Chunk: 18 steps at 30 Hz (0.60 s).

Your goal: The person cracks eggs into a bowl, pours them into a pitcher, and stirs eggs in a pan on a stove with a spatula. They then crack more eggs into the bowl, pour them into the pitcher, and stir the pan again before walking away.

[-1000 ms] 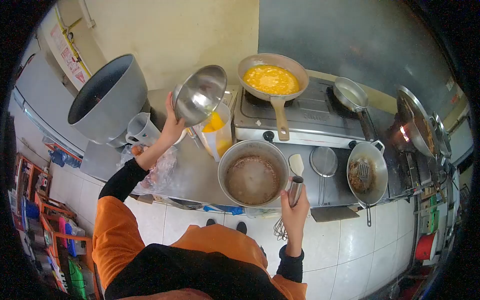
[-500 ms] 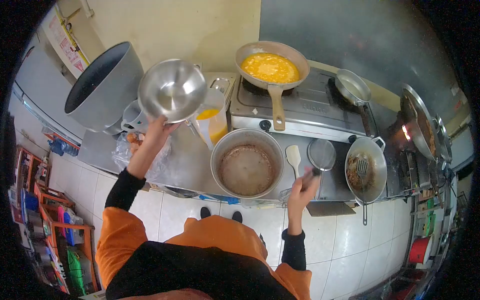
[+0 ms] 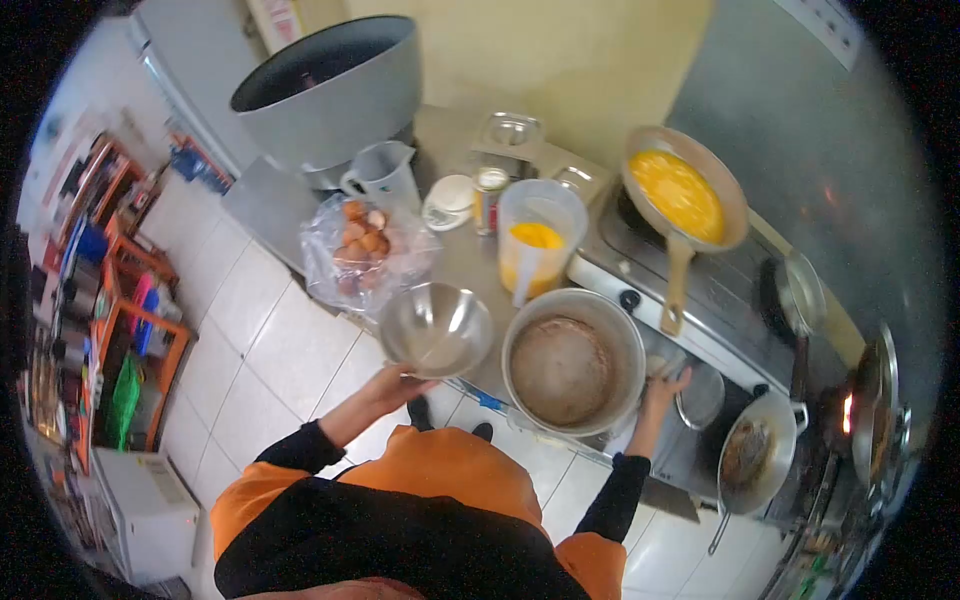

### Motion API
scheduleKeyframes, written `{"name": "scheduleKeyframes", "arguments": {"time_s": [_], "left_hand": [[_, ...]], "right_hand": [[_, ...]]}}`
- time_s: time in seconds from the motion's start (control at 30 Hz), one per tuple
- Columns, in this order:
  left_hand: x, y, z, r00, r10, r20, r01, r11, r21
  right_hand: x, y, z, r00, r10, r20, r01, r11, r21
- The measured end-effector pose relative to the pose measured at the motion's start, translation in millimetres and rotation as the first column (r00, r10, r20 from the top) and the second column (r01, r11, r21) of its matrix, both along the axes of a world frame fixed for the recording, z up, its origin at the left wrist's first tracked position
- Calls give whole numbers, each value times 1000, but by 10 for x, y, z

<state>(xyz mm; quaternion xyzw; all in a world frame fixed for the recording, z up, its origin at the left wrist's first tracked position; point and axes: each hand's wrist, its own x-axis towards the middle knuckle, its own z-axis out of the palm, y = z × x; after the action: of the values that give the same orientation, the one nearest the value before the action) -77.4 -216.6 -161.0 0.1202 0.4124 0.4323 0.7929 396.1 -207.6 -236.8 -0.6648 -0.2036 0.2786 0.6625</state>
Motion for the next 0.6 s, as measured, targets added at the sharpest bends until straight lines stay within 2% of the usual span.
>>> {"name": "scheduleKeyframes", "arguments": {"time_s": [0.03,0.1,0.2,0.23,0.27,0.3,0.37,0.4,0.43,0.47,0.5,0.53,0.57,0.6], "left_hand": [[57,16,-48,1000,0,-11,0,1000,-8],[125,129,-361,1000,11,-14,-11,1000,13],[149,225,-300,996,-42,75,46,998,-48],[127,238,-237,990,-68,120,78,994,-80],[91,230,-241,994,-66,86,75,992,-100],[75,210,-106,997,39,-74,-49,990,-135],[49,155,260,893,219,-393,-295,945,-143],[-76,156,67,787,388,-479,-388,916,104],[-280,157,-114,655,558,-510,-429,830,356],[-519,237,-73,542,658,-522,-442,752,489],[-790,392,4,425,750,-507,-432,660,615],[-1039,508,206,283,807,-519,-299,588,752],[-1270,630,443,143,858,-493,-138,510,849],[-1476,809,591,117,875,-470,-91,481,872]], "right_hand": [[124,4,-173,980,22,196,-14,999,-38],[362,62,-557,826,59,561,1,994,-106],[264,20,-433,899,124,420,-61,985,-159],[183,6,-328,876,123,466,-43,983,-179],[36,25,-155,851,121,510,-22,980,-197],[-64,29,-54,824,118,554,3,977,-213],[252,-24,-294,763,116,636,-20,988,-156],[354,-64,-415,732,111,673,-34,991,-126],[326,-179,-250,675,124,727,14,983,-181],[268,-321,92,615,139,777,67,971,-227],[106,-417,388,617,-64,785,127,992,-20],[-143,-530,729,604,-264,752,191,964,186],[-572,-540,1212,560,-416,716,264,909,322],[-1158,-525,1729,608,-473,638,345,881,324]]}}
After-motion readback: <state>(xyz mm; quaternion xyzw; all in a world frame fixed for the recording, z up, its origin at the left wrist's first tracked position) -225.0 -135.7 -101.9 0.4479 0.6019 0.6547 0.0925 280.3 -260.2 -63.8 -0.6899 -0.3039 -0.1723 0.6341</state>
